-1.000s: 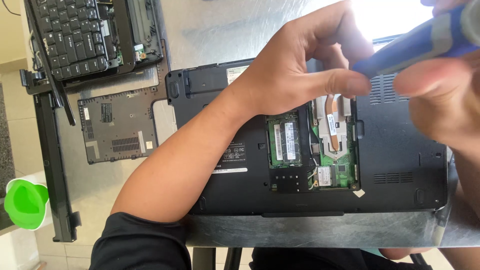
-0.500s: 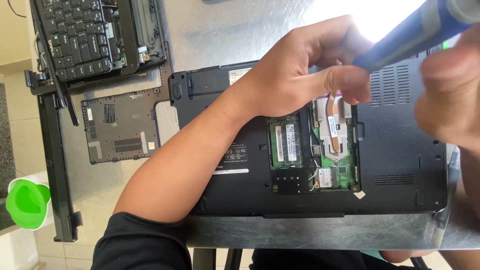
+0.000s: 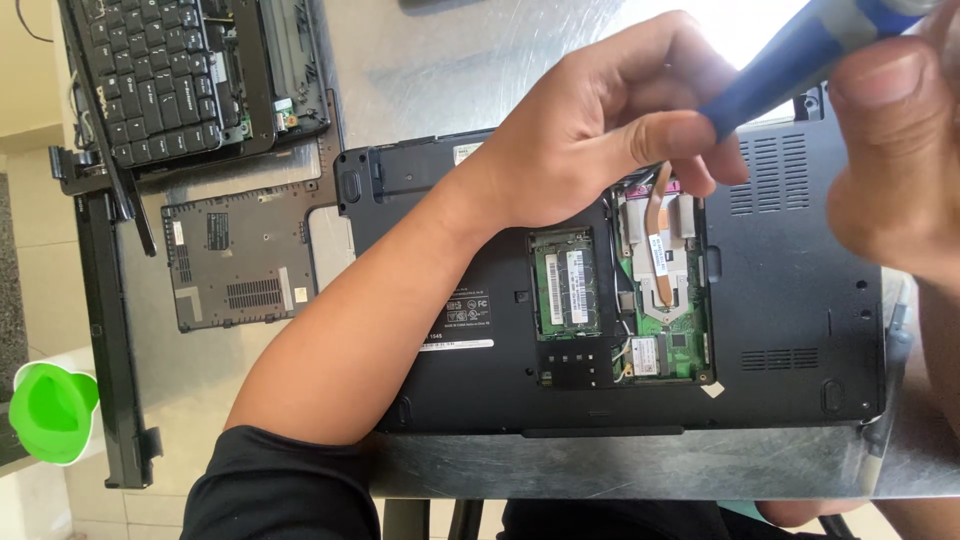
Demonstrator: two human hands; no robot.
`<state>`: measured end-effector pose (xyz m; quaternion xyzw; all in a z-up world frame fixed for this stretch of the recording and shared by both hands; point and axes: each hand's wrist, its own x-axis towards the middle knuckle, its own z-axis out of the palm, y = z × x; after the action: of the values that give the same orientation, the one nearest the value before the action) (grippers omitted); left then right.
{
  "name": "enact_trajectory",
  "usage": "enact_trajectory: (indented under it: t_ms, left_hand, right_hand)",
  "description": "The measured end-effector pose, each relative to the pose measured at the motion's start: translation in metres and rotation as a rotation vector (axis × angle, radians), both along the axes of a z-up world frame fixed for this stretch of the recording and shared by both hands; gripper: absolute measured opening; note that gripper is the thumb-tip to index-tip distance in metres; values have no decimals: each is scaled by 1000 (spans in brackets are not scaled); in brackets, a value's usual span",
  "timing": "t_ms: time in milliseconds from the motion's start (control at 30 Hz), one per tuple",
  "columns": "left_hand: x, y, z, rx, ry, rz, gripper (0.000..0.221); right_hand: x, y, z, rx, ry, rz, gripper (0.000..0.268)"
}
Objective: Installing a heatsink and reassembling the casing of a laptop using a screwdriver
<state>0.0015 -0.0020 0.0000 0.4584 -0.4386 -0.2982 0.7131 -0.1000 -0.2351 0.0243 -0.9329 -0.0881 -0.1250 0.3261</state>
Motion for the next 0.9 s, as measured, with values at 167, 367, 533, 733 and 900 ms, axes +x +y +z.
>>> enact_trajectory:
  t_ms: [167, 367, 533, 733, 900]
  left_hand:
    - [-2, 0, 6, 49, -85, 11, 40]
    - [-2, 0, 4, 111, -144, 102, 32]
    - [-4, -2, 2, 99, -114, 96, 22]
    - [-2, 0, -3, 82, -82, 81, 24]
    - [3, 6, -9, 88, -181, 120, 45]
  right_hand:
    - [5, -8, -32, 289, -75, 189, 35]
    - [0, 9, -15, 375, -190, 355, 40]
    - [-2, 20, -3, 356, -134, 265, 32]
    - [7, 19, -11, 402, -104, 243, 33]
    - [12, 11, -3, 386, -177, 362, 40]
